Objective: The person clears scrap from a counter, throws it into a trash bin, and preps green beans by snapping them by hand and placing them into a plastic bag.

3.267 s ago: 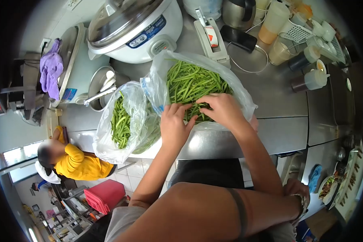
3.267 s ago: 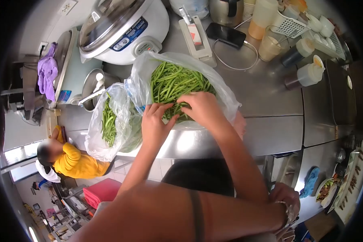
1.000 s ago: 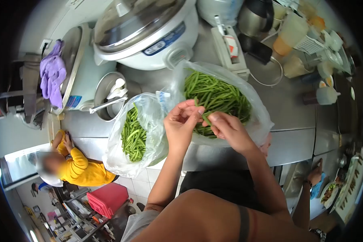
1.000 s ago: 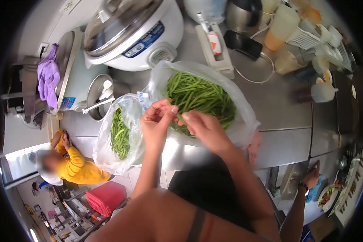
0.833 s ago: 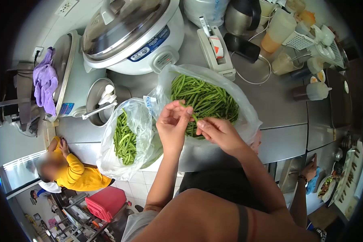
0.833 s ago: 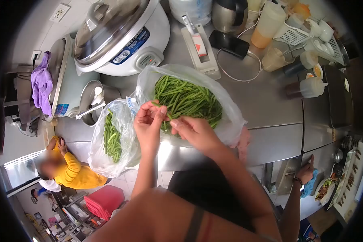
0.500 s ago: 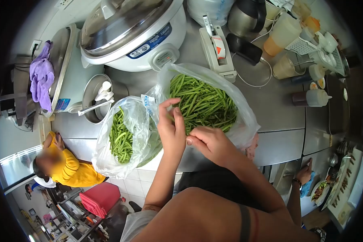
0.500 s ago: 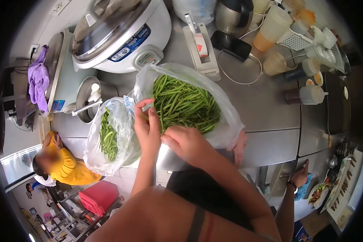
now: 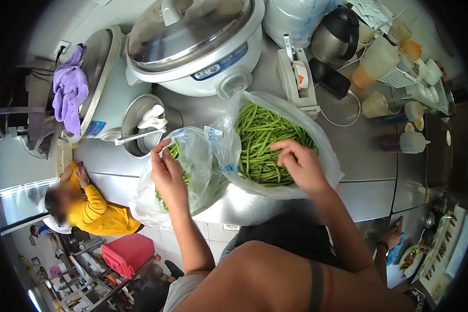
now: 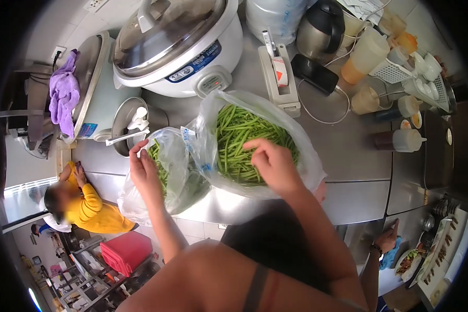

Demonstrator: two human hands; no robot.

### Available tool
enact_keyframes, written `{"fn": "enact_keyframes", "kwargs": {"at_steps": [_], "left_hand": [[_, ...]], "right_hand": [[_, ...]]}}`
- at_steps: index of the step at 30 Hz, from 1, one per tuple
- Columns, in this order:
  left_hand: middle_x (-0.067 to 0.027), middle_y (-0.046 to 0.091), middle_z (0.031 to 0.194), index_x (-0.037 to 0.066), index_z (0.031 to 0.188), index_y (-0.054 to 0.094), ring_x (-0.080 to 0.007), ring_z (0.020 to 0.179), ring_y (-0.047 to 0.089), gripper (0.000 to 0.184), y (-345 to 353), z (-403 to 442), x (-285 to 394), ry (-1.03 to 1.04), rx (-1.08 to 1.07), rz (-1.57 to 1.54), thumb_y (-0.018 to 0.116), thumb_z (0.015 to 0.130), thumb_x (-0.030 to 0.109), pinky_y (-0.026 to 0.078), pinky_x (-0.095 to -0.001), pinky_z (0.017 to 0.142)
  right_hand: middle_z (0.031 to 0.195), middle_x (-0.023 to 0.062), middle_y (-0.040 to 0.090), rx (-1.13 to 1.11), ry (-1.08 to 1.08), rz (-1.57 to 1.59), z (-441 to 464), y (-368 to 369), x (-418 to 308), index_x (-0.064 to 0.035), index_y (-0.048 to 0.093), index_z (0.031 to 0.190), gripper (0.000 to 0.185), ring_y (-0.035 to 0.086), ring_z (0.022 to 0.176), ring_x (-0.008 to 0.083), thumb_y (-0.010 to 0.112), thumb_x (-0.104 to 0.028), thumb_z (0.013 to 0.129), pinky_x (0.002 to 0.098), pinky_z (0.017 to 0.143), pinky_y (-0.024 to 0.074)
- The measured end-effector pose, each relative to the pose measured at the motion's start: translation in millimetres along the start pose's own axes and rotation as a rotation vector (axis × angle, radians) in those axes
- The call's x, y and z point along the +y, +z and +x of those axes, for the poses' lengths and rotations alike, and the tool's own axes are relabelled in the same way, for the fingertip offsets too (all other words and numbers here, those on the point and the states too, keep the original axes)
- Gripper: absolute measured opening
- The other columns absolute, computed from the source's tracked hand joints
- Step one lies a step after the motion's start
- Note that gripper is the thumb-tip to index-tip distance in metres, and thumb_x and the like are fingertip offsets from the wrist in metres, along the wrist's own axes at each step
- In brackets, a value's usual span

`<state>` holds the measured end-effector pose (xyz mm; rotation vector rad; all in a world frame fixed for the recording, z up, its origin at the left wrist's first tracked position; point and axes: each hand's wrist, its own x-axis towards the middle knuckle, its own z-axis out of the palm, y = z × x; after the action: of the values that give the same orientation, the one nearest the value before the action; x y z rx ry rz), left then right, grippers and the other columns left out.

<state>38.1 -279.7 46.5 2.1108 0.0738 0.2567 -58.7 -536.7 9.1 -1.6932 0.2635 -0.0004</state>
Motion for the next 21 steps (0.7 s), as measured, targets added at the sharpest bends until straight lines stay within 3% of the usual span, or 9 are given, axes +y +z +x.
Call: {"fn": "enact_keyframes", "kwargs": {"at_steps": [1,4,5,8,9,14,15,19,21], "left_hand": [[0.0025,0.044,0.064,0.005,0.106,0.063,-0.0086,0.055,0.041,0.017,-8,3,-3,-0.03,0.017,0.184,0.049,0.097,0.01,0.034,-0.0258,0.051],[-0.0032,0.055,0.07,0.007,0.105,0.065,-0.0136,0.06,0.048,0.016,-1,12,-11,0.56,0.349,0.602,0.053,0.095,0.011,0.039,-0.0306,0.056],[-0.0073,0.063,0.081,0.007,0.106,0.067,-0.0169,0.066,0.054,0.017,11,-2,-10,0.319,0.24,0.293,0.057,0.093,0.012,0.043,-0.0323,0.062],[-0.0111,0.067,0.091,0.001,0.101,0.065,-0.0195,0.067,0.058,0.018,59,-45,35,0.022,-0.399,0.061,0.064,0.088,0.014,0.047,-0.0303,0.065],[-0.0118,0.066,0.088,0.0,0.096,0.065,-0.0221,0.066,0.059,0.019,75,-50,34,-0.042,-0.498,0.007,0.069,0.083,0.013,0.049,-0.0321,0.063],[-0.0109,0.063,0.087,0.003,0.091,0.067,-0.0248,0.07,0.064,0.02,90,-48,-7,0.109,-0.478,0.29,0.074,0.077,0.015,0.05,-0.035,0.063],[-0.0103,0.063,0.087,0.004,0.091,0.068,-0.0247,0.07,0.064,0.019,92,-48,-9,0.119,-0.488,0.324,0.074,0.076,0.015,0.05,-0.0351,0.063],[-0.0076,0.065,0.086,0.007,0.091,0.068,-0.0253,0.072,0.065,0.017,92,-50,0,0.078,-0.498,0.334,0.073,0.077,0.015,0.05,-0.0362,0.065],[-0.0072,0.064,0.084,0.007,0.09,0.068,-0.0255,0.073,0.064,0.014,90,-51,10,0.141,-0.473,0.304,0.072,0.078,0.014,0.05,-0.0366,0.065]], "right_hand": [[0.075,0.0083,0.066,0.061,0.0,-0.057,6,-3,3,-0.0022,0.067,0.104,0.022,0.055,0.058,0.0126,0.049,-0.007,0.092,0.0275,0.058,0.0448],[0.08,0.0085,0.069,0.021,0.095,-0.112,20,-8,2,-0.0046,0.066,0.113,0.026,0.056,0.059,0.0127,0.049,-0.01,0.093,0.0276,0.06,0.0457],[0.08,0.0103,0.069,0.002,0.108,-0.144,24,-7,-2,-0.0051,0.065,0.114,0.026,0.058,0.06,0.0155,0.051,-0.014,0.094,0.0291,0.06,0.0463],[0.071,0.0131,0.064,0.04,-0.055,-0.206,30,-1,7,-0.0046,0.066,0.112,0.025,0.055,0.055,0.0203,0.053,-0.017,0.094,0.0314,0.057,0.0447],[0.068,0.014,0.062,0.028,-0.024,-0.23,29,0,7,-0.005,0.066,0.111,0.025,0.055,0.054,0.0221,0.054,-0.017,0.094,0.0323,0.057,0.0442],[0.059,0.0159,0.055,0.079,0.003,-0.225,21,4,1,-0.0075,0.066,0.109,0.022,0.052,0.05,0.0269,0.056,-0.017,0.092,0.0353,0.054,0.0422],[0.066,0.0171,0.059,0.039,0.057,-0.273,21,4,-2,-0.0102,0.064,0.116,0.026,0.057,0.057,0.0306,0.055,-0.014,0.092,0.0382,0.058,0.0452],[0.082,0.0184,0.065,0.05,-0.116,-0.328,20,4,-2,-0.0133,0.058,0.125,0.034,0.063,0.076,0.036,0.051,-0.01,0.092,0.045,0.068,0.0492],[0.082,0.0185,0.064,0.049,-0.165,-0.386,18,4,2,-0.0099,0.059,0.124,0.032,0.063,0.072,0.0327,0.052,-0.011,0.093,0.0409,0.067,0.0482]]}}
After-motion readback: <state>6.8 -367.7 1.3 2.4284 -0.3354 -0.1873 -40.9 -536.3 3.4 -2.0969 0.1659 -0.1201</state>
